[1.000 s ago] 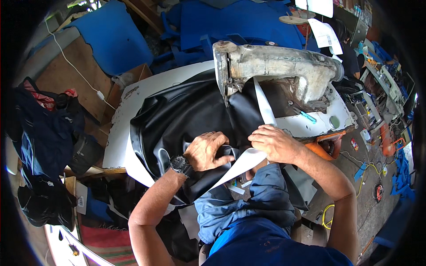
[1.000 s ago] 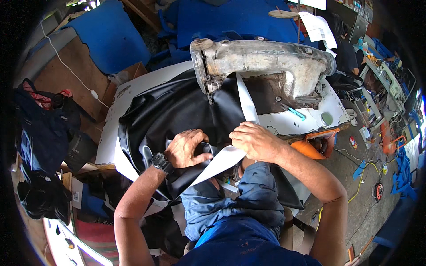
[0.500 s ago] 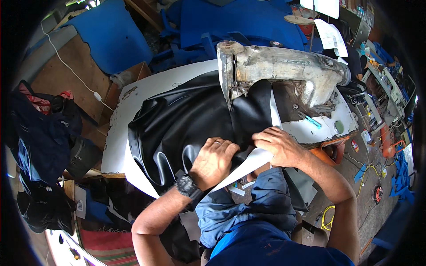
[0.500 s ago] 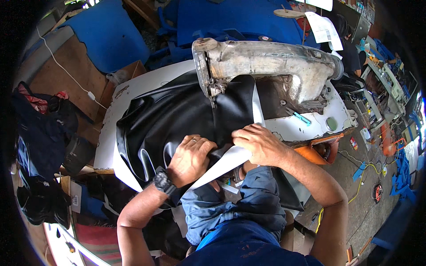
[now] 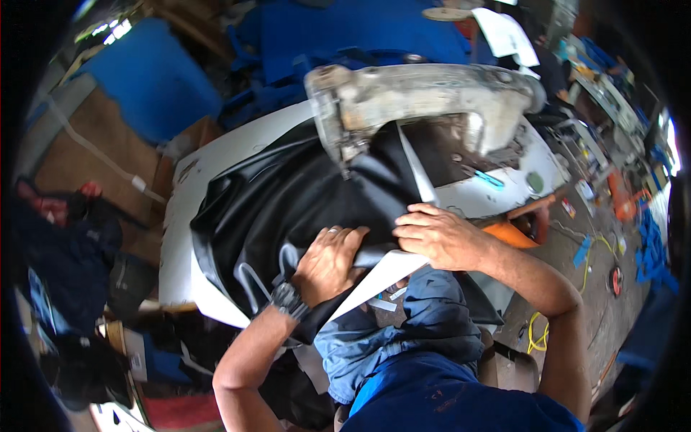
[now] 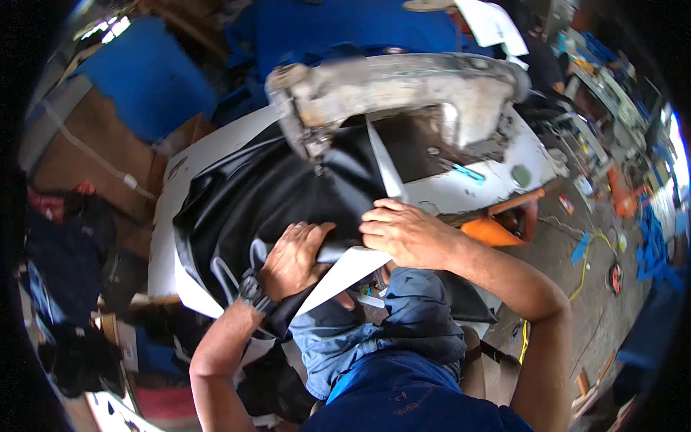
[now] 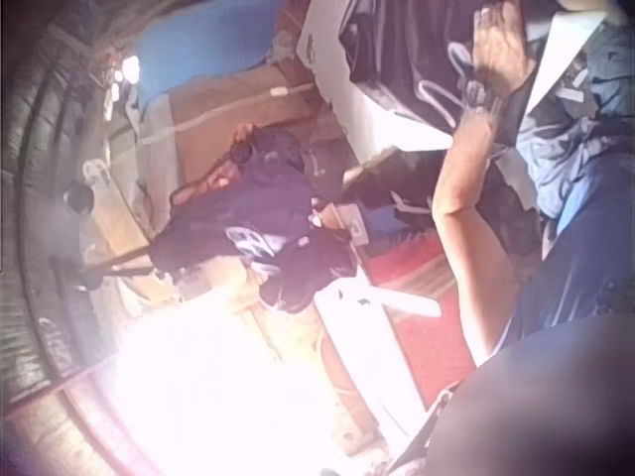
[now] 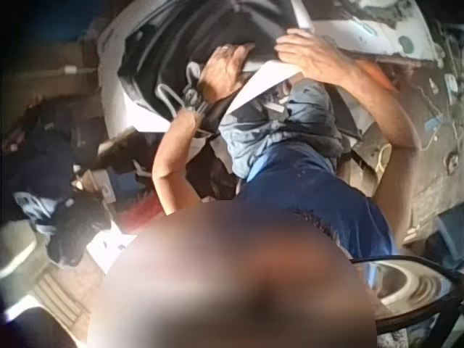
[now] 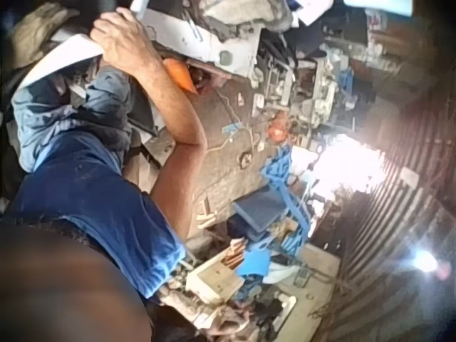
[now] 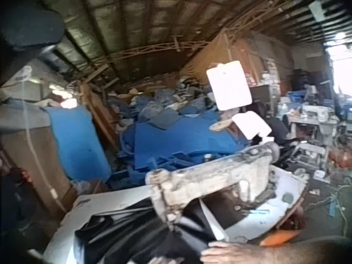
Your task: The person sews a black vinyl or leather cover using an industrial sewing machine.
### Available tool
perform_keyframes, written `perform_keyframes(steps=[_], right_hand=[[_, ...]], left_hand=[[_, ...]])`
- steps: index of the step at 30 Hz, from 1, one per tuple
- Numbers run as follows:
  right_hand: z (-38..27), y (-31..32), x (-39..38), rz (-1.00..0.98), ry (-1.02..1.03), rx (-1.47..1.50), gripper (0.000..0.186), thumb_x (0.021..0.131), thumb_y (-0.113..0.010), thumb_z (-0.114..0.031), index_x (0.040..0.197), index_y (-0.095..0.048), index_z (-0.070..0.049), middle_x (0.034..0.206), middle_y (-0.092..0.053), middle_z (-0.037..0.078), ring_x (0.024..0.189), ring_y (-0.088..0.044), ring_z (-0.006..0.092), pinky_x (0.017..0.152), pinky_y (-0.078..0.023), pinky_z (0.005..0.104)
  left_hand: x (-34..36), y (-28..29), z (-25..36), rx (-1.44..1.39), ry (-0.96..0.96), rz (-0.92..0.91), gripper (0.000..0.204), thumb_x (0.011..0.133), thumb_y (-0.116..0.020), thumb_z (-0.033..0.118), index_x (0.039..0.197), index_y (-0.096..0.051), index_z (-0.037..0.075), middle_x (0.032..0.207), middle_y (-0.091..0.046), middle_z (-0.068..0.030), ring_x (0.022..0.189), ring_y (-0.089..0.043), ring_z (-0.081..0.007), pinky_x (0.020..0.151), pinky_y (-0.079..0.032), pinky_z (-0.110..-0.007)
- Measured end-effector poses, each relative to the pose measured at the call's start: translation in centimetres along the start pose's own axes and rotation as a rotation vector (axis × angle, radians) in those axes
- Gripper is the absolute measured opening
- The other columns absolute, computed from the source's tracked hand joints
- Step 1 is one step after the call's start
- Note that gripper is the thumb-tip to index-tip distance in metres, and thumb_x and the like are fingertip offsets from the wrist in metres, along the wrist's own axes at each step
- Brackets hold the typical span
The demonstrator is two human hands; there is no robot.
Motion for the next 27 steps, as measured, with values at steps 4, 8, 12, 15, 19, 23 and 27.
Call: perform_keyframes(steps=[4, 8, 12, 15, 19, 23, 27], right_hand=[[0.0, -1.7, -0.1, 0.179, -0.013, 0.132, 0.033, 0.073, -0.076, -0.014, 0.105, -0.073, -0.007, 0.119, -0.072, 0.008, 0.132, -0.060, 0.0270, 0.121, -0.039, 0.0466], [-1.6, -0.6, -2.7, 0.339, -0.186, -0.052, 0.047, 0.085, -0.079, -0.027, 0.126, -0.068, -0.007, 0.144, -0.062, 0.013, 0.144, -0.051, 0.0350, 0.124, -0.036, 0.0496], [3.0, 3.2, -13.2, 0.430, -0.755, -0.345, 0.059, 0.096, -0.075, -0.039, 0.141, -0.062, -0.003, 0.153, -0.056, 0.016, 0.149, -0.044, 0.0411, 0.122, -0.038, 0.0550], [8.2, 2.4, -19.3, 0.424, -0.958, -0.551, 0.061, 0.102, -0.067, -0.046, 0.143, -0.061, -0.001, 0.150, -0.060, 0.018, 0.146, -0.047, 0.0439, 0.120, -0.038, 0.0570], [10.1, 1.9, -21.0, 0.201, -1.002, -0.568, 0.061, 0.107, -0.059, -0.051, 0.140, -0.066, 0.000, 0.146, -0.065, 0.019, 0.147, -0.047, 0.0443, 0.120, -0.036, 0.0614], [7.9, 4.3, -16.3, 0.419, -0.780, -0.689, 0.045, 0.101, -0.067, -0.037, 0.127, -0.071, 0.000, 0.137, -0.068, 0.017, 0.138, -0.054, 0.0425, 0.116, -0.040, 0.0602], [1.4, 3.8, -1.5, 0.612, -0.345, 0.156, 0.030, 0.100, -0.064, -0.031, 0.099, -0.069, -0.002, 0.108, -0.069, 0.020, 0.106, -0.065, 0.0410, 0.098, -0.051, 0.0531]], left_hand=[[-0.6, -0.4, -0.8, 0.058, 0.122, -0.167, 0.072, 0.072, -0.074, 0.007, 0.142, -0.062, -0.001, 0.126, -0.067, -0.0234, 0.119, -0.063, -0.0413, 0.112, -0.046, -0.051], [-2.8, -1.4, -0.8, 0.246, 0.002, 0.033, 0.067, 0.072, -0.066, 0.002, 0.139, -0.063, -0.006, 0.145, -0.060, -0.0270, 0.141, -0.053, -0.0455, 0.124, -0.037, -0.058], [-2.5, -3.2, -1.8, 0.270, -0.052, 0.043, 0.057, 0.075, -0.063, 0.003, 0.130, -0.067, -0.007, 0.143, -0.064, -0.0270, 0.138, -0.057, -0.0471, 0.124, -0.038, -0.060], [-2.8, -2.9, -1.8, 0.230, -0.092, 0.072, 0.056, 0.077, -0.061, 0.005, 0.132, -0.066, -0.008, 0.141, -0.066, -0.0265, 0.136, -0.059, -0.0476, 0.120, -0.042, -0.059], [-3.2, -3.0, -1.6, 0.298, -0.102, 0.007, 0.057, 0.087, -0.059, 0.010, 0.144, -0.063, 0.000, 0.155, -0.059, -0.0202, 0.145, -0.054, -0.0378, 0.119, -0.045, -0.050], [-3.5, -2.9, -1.9, 0.254, -0.111, 0.026, 0.056, 0.086, -0.061, 0.012, 0.142, -0.064, 0.001, 0.155, -0.061, -0.0155, 0.145, -0.055, -0.0383, 0.121, -0.042, -0.052], [-3.7, -3.0, -2.2, 0.223, -0.120, 0.030, 0.053, 0.087, -0.064, 0.015, 0.138, -0.065, 0.000, 0.149, -0.064, -0.0172, 0.143, -0.056, -0.0417, 0.119, -0.044, -0.055]])
Point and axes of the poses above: each hand's wrist, its own x-axis towards the middle knuckle, its own y-axis out of the back of the hand, z = x × y, the point moved 2 cm from there along x, towards the middle knuckle
